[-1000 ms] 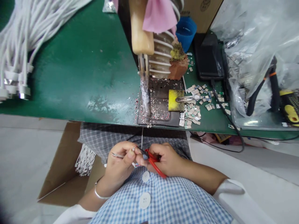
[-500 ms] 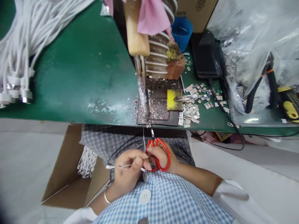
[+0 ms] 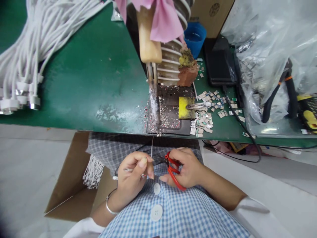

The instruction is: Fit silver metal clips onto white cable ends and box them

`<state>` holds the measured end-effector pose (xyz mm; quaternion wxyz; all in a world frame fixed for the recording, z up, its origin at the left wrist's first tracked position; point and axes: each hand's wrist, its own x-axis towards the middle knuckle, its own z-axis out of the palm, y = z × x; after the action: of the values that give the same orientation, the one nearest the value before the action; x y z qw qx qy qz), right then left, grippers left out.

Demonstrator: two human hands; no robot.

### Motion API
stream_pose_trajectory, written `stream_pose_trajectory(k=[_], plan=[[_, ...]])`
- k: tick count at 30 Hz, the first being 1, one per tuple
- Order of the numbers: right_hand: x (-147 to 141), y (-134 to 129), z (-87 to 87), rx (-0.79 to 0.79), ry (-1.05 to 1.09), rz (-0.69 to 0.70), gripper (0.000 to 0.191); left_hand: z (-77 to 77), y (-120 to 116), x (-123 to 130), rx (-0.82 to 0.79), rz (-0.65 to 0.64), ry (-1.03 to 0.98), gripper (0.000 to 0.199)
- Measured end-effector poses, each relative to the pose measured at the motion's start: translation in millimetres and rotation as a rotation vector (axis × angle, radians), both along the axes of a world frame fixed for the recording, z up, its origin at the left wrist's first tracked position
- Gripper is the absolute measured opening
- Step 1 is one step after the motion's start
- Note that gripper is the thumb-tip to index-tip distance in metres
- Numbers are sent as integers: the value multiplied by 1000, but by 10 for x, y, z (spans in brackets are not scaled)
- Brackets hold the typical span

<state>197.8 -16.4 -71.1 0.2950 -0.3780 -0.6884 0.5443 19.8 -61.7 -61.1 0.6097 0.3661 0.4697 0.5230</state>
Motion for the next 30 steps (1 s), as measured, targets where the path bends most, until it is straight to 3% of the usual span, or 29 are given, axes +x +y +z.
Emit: stream_pose_trajectory(k=[4,17,25,30], plan=[[8,47,39,243,-65,67,42,55,34,-19,89,-12,113,17],[6,108,116,286,-135,133,37,52,73,-83,373,-84,418,12],[34,116,105,142,-88,234,44,41,136,-130,584,-104,525,20],[20,86,95,1,-26,237,44,27,134,-142,570,-138,471,17]])
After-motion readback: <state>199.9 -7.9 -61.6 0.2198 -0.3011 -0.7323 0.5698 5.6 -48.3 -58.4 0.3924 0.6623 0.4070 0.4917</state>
